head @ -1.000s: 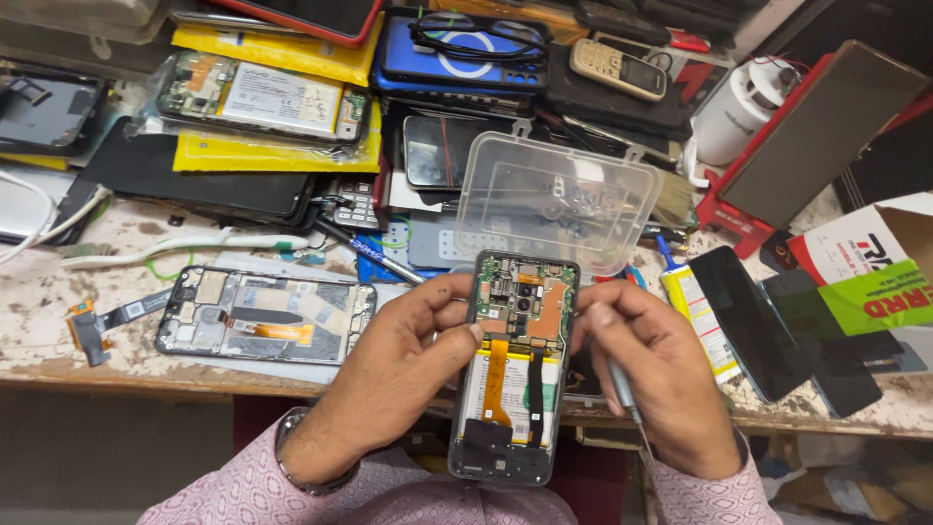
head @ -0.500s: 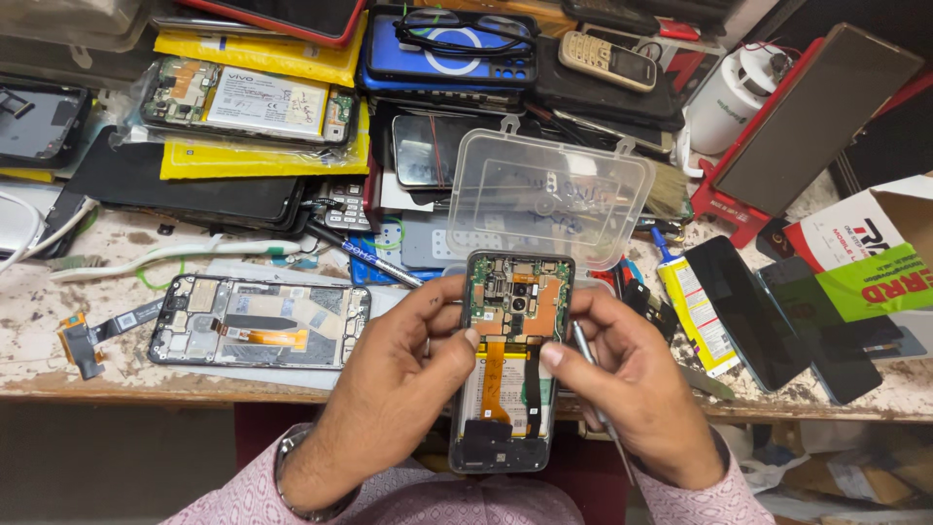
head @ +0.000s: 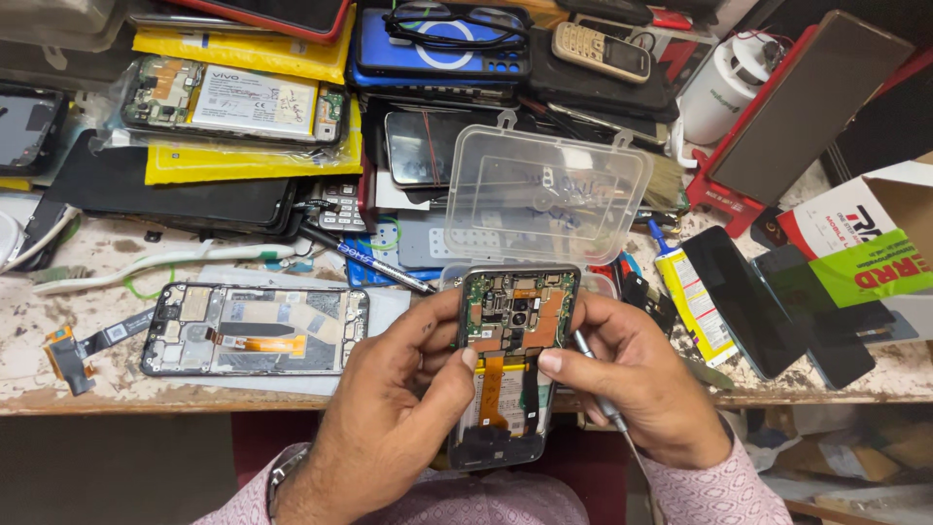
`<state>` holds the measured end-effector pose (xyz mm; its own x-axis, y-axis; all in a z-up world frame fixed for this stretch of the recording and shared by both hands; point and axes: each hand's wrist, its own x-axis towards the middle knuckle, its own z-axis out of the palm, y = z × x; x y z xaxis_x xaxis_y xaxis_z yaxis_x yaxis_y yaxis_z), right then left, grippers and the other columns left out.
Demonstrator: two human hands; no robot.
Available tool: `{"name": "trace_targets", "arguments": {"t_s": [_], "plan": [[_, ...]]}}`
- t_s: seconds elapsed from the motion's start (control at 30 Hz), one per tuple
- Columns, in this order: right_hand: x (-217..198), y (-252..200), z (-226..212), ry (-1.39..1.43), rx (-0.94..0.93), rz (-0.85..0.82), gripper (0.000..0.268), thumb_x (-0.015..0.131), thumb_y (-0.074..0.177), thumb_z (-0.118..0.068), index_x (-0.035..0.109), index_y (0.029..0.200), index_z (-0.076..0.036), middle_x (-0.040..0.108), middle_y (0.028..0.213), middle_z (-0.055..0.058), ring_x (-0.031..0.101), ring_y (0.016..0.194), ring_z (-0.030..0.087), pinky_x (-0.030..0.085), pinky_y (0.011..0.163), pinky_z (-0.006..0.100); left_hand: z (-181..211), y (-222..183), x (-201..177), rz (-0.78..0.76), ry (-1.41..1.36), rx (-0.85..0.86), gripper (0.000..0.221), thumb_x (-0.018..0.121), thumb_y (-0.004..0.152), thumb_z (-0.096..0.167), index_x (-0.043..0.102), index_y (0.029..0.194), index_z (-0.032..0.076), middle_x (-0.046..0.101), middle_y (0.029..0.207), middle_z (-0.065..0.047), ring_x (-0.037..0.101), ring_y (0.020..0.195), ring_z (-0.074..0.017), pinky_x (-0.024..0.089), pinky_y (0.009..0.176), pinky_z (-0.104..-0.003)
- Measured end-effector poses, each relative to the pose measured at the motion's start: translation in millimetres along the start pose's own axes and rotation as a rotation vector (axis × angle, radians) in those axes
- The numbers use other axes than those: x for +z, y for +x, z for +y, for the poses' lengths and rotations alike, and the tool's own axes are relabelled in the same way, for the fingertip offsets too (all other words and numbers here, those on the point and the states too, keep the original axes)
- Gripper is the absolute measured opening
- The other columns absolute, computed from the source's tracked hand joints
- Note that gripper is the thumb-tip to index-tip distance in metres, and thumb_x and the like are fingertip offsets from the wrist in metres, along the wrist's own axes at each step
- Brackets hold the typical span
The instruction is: The person disassembles a mobile phone by removing the internal protective cover and then using a screwdriver to unscrew several fasteners from the circuit board.
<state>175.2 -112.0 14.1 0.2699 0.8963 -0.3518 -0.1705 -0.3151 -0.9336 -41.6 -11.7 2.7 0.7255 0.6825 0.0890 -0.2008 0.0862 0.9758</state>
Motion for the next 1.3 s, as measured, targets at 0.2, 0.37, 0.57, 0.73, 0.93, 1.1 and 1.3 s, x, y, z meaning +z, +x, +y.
{"name": "trace_targets", "arguments": {"t_s": [0.2,0.37,0.57,0.73,0.93,1.1,1.3], "plan": [[11,-7,-9,-0.038,-0.014,0.032,0.032,0.075,0.080,-0.005,0.067,0.111,-0.001,0.074,0.090,0.002,0.058,0.060,0.001,0.038,0.044,0.019,2,-2,-4,0.001,-0.006,-0.007,0.049,0.054,0.096,0.003,0.050,0.145,-0.001,0.078,0.119,-0.014,0.074,0.097,-0.0117,0.061,0.081,-0.027],[16,-6,-11,-0.043,0.001,0.041,0.036,0.076,0.079,-0.005,0.070,0.115,-0.002,0.074,0.086,0.002,0.052,0.052,0.002,0.036,0.039,0.019,5,-3,-6,0.009,0.063,-0.056,0.051,0.056,0.095,0.006,0.050,0.146,0.001,0.081,0.116,-0.013,0.076,0.092,-0.0134,0.063,0.077,-0.028],[9,-2,-7,-0.033,0.008,0.003,0.031,0.076,0.083,-0.006,0.070,0.112,0.002,0.073,0.082,0.004,0.052,0.049,0.003,0.037,0.036,0.020,5,-5,-6,-0.003,0.055,-0.003,0.049,0.056,0.097,0.007,0.050,0.145,0.000,0.079,0.122,-0.015,0.077,0.108,-0.0163,0.062,0.090,-0.031],[7,0,-10,0.004,0.040,-0.021,0.034,0.075,0.082,-0.005,0.068,0.115,0.000,0.073,0.084,0.004,0.054,0.049,0.003,0.039,0.036,0.019,2,-4,-5,-0.007,0.033,-0.055,0.049,0.056,0.096,0.007,0.051,0.144,0.000,0.079,0.122,-0.014,0.077,0.108,-0.0168,0.062,0.090,-0.031],[8,0,-12,0.038,0.060,-0.025,0.039,0.075,0.081,-0.005,0.067,0.118,-0.001,0.073,0.084,0.004,0.053,0.046,0.003,0.040,0.035,0.019,-1,-4,-5,0.011,0.002,-0.027,0.049,0.057,0.094,0.003,0.051,0.143,-0.001,0.078,0.124,-0.015,0.075,0.111,-0.0176,0.060,0.093,-0.032],[8,0,-9,0.026,0.022,-0.040,0.035,0.076,0.082,-0.004,0.068,0.115,0.002,0.073,0.082,0.005,0.052,0.045,0.003,0.039,0.035,0.020,-1,-8,-5,0.008,0.000,-0.007,0.047,0.056,0.096,0.003,0.052,0.143,-0.002,0.078,0.125,-0.016,0.075,0.113,-0.0188,0.060,0.095,-0.033],[9,-3,-13,0.010,0.038,-0.038,0.035,0.076,0.080,-0.004,0.071,0.114,0.001,0.072,0.080,0.004,0.053,0.048,0.002,0.038,0.036,0.019,0,-10,-6,-0.006,0.063,0.022,0.047,0.055,0.096,0.004,0.051,0.143,-0.002,0.074,0.125,-0.017,0.076,0.117,-0.0220,0.060,0.099,-0.035]]}}
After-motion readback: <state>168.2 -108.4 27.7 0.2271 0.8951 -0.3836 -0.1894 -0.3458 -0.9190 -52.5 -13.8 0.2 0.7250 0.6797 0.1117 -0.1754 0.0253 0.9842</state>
